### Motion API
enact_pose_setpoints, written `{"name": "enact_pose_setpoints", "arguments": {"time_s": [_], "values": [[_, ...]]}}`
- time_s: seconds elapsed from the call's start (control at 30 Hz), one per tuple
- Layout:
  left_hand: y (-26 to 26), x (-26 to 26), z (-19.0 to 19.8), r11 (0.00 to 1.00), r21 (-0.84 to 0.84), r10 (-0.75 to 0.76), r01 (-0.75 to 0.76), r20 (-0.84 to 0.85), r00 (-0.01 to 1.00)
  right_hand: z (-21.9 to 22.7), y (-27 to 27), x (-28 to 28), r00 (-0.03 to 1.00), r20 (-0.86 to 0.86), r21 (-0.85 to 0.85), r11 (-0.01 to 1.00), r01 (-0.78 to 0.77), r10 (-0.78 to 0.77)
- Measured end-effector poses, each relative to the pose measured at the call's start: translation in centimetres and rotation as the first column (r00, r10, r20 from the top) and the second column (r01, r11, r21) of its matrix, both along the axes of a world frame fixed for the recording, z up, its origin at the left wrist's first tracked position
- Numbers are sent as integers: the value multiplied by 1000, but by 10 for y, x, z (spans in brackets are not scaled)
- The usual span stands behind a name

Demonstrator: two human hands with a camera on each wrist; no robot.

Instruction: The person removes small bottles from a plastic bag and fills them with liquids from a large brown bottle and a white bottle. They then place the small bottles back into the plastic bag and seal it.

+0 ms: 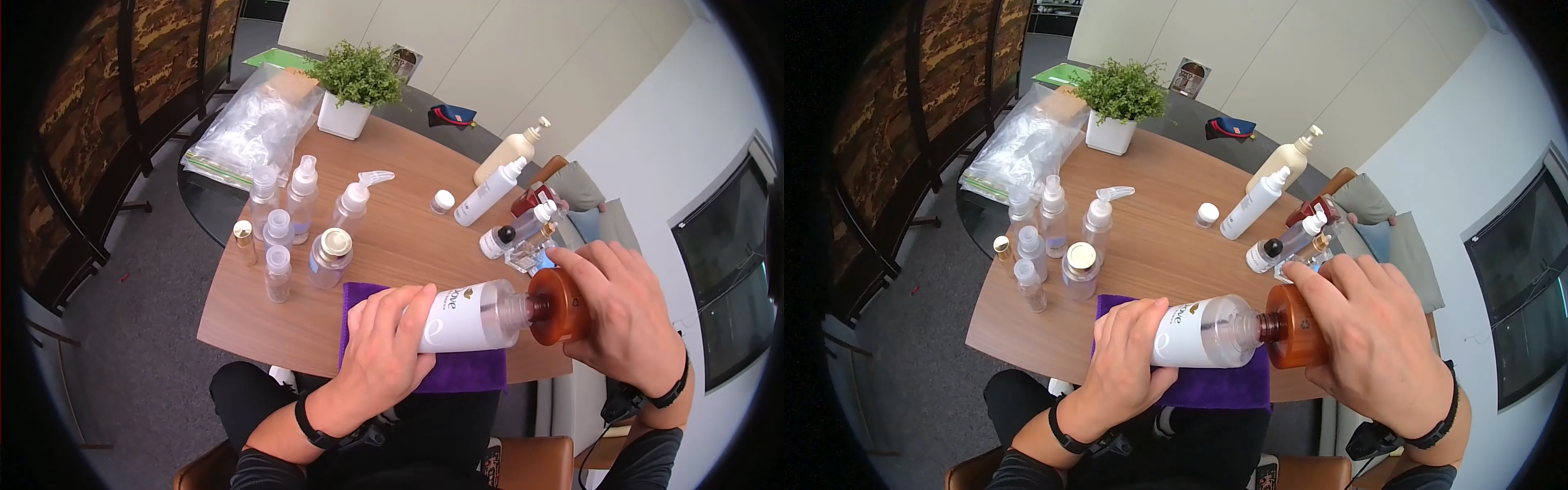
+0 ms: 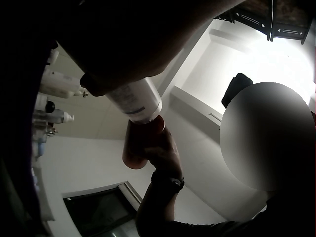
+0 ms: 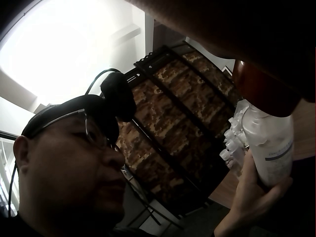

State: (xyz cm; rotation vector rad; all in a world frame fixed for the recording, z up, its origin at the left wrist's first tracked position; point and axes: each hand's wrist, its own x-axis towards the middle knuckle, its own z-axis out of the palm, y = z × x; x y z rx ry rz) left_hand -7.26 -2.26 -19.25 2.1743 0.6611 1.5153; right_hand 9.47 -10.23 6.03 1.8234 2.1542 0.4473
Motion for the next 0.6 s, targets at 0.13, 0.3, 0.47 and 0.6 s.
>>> {"name": "enact_pose_setpoints", "arguments": {"time_s": [0.13,0.3,0.47,0.6], "values": [[-1,0,0,999,-34,-3,3,-1,1000,1,0,-1,1000,12,1,1000,-8,8],[-1,1,-1,999,-33,0,0,1,1000,1,0,-3,1000,17,6,1000,-9,9],[0,0,-2,1000,-12,-1,1,-7,1000,0,0,-3,1000,18,11,1000,-11,11],[0,1,-1,1000,-1,5,-5,-3,1000,1,0,-4,1000,24,13,1000,0,-1]]}}
